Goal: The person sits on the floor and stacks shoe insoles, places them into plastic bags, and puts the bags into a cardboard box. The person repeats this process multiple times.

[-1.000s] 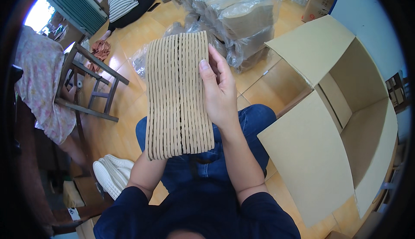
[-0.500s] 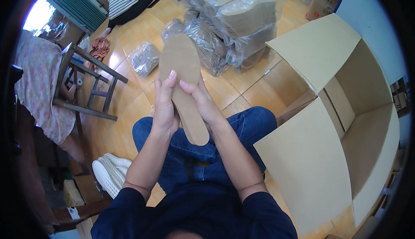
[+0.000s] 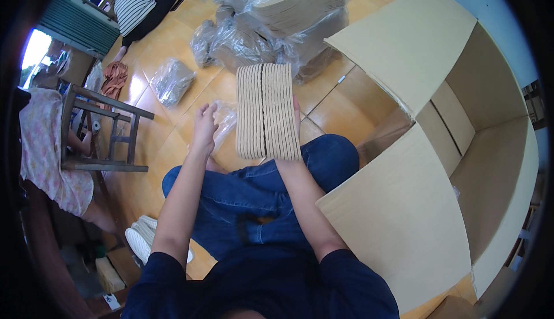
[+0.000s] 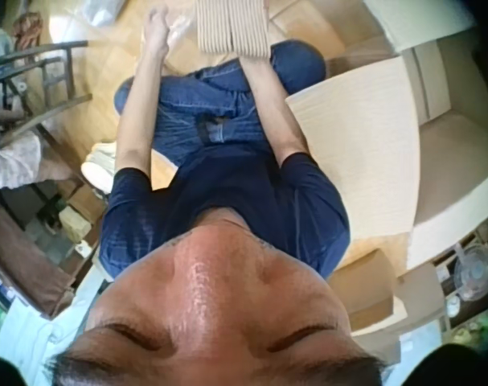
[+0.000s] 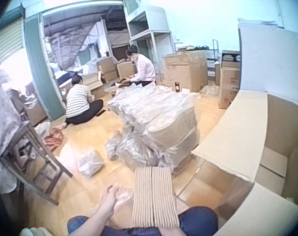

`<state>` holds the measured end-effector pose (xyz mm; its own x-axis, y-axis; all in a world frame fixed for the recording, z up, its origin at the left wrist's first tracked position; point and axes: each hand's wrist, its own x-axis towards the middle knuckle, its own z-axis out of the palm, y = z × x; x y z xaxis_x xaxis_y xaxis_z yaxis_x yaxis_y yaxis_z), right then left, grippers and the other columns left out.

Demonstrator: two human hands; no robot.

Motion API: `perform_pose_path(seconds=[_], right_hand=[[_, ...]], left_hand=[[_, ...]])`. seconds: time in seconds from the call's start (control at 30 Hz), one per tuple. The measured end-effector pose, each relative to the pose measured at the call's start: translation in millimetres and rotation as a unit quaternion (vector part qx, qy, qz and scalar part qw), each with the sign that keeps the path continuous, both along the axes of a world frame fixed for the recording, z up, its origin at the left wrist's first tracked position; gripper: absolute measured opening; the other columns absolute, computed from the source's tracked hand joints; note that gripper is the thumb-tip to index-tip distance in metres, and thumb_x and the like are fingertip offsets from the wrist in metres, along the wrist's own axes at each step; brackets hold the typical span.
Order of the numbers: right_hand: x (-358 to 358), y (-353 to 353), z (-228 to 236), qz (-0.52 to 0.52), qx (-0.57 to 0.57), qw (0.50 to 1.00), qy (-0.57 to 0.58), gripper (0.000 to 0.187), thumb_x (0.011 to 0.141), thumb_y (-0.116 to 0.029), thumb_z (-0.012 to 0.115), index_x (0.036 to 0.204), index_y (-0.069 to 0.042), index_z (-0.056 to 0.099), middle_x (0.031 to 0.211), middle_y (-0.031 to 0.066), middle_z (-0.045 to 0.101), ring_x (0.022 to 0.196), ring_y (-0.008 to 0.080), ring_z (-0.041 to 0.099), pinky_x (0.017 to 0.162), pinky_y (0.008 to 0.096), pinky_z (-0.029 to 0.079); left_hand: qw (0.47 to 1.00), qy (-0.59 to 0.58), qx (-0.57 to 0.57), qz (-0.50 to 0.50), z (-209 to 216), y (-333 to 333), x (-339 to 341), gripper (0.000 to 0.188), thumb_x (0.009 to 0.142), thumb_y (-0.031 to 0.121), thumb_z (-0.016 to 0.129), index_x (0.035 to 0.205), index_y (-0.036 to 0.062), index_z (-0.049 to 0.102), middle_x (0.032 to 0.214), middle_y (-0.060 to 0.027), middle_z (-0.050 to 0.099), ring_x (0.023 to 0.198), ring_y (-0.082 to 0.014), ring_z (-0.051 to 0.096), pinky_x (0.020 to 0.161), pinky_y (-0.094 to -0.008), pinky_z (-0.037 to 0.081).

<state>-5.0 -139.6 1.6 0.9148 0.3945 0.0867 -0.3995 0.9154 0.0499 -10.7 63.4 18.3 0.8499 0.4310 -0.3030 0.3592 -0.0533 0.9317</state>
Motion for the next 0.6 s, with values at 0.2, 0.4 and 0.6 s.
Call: perform_pose_path(seconds=[0.2,0.4,0.6], right_hand=[[-2.2,2.8,1.8,0.0,0.039,0.999,-0.003,0.057,0.098,-0.045,0.039,0.136,-0.004,0.049,0.131,0.0169,0.057,0.114,0.0293,0.06,0.097,0.0437,0.05],[-8.5,-11.0,4.9,0.005,0.09,0.996,-0.006,0.057,0.097,-0.045,0.041,0.137,-0.004,0.049,0.132,0.0171,0.056,0.116,0.0301,0.059,0.1,0.0447,0.048],[-6.0,-25.6,11.1,0.014,0.131,0.991,-0.015,0.058,0.096,-0.044,0.044,0.137,-0.004,0.049,0.133,0.0173,0.056,0.118,0.0309,0.058,0.102,0.0457,0.046]], left_hand=[[0.925,0.258,0.272,-0.061,-113.0,46.1,-7.4,0.099,0.082,0.038,0.069,0.151,-0.0014,0.009,0.14,-0.0345,0.039,0.131,-0.0411,0.042,0.107,-0.0428,0.036],[0.878,0.239,0.348,-0.226,-113.6,20.8,-9.1,0.099,0.083,0.037,0.068,0.151,0.0006,0.007,0.127,-0.0338,0.053,0.112,-0.0425,0.058,0.094,-0.0448,0.048],[0.843,0.071,0.486,-0.218,-83.3,9.1,-7.1,0.078,0.089,0.037,0.057,0.153,0.0152,0.017,0.107,-0.0258,0.062,0.102,-0.0421,0.06,0.092,-0.0462,0.048]])
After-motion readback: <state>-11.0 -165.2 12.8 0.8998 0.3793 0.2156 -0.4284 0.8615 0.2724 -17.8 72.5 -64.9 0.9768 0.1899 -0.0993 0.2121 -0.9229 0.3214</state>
